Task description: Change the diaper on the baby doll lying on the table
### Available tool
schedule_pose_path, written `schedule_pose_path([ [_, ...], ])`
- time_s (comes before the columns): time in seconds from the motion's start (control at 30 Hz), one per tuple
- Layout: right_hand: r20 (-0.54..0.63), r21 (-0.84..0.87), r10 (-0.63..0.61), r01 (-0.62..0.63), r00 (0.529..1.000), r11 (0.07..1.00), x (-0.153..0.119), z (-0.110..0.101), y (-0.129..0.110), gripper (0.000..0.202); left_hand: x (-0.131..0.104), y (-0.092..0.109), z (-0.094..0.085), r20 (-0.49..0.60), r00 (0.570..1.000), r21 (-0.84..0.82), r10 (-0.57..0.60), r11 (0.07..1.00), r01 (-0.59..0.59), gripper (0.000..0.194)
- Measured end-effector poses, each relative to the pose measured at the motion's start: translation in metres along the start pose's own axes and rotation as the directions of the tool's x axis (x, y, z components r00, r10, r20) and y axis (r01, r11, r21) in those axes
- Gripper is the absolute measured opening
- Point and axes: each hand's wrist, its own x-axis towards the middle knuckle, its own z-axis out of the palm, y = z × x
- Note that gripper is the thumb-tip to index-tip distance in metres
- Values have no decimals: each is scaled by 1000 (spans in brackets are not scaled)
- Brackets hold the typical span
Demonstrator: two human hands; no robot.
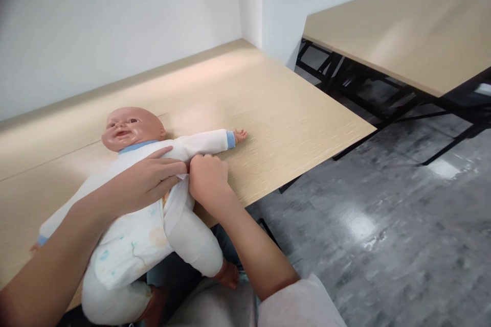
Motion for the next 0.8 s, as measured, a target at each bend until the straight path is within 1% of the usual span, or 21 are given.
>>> schedule_pose_path([
  [0.07, -50, -50, -12, 9, 999, 999, -1, 3, 0, 21, -2, 0, 1, -6, 1000, -12, -10, 1000, 10, 27],
  [0.13, -74, -74, -47, 42, 996, 996, -2, 5, 0, 21, -3, -2, 3, -17, 1000, -19, -14, 1000, 13, 26],
  [0.27, -62, -61, -132, 128, 989, 990, -3, 8, 0, 21, -5, -6, 8, -26, 1000, -16, -17, 1000, 17, 24],
  [0.4, -44, 15, -102, 103, 994, 995, -1, 7, 2, 22, -7, -8, 9, -37, 999, -10, -17, 1000, 17, 24],
  [0.67, 3, 141, -89, 88, 996, 986, 10, 7, 9, 16, -4, -8, 9, 13, 999, 44, -43, 998, 43, 31],
  [0.8, -21, 245, -73, 76, 997, 967, 10, 5, 16, 12, -1, -4, 9, 48, 996, 76, -76, 995, 72, 33],
])
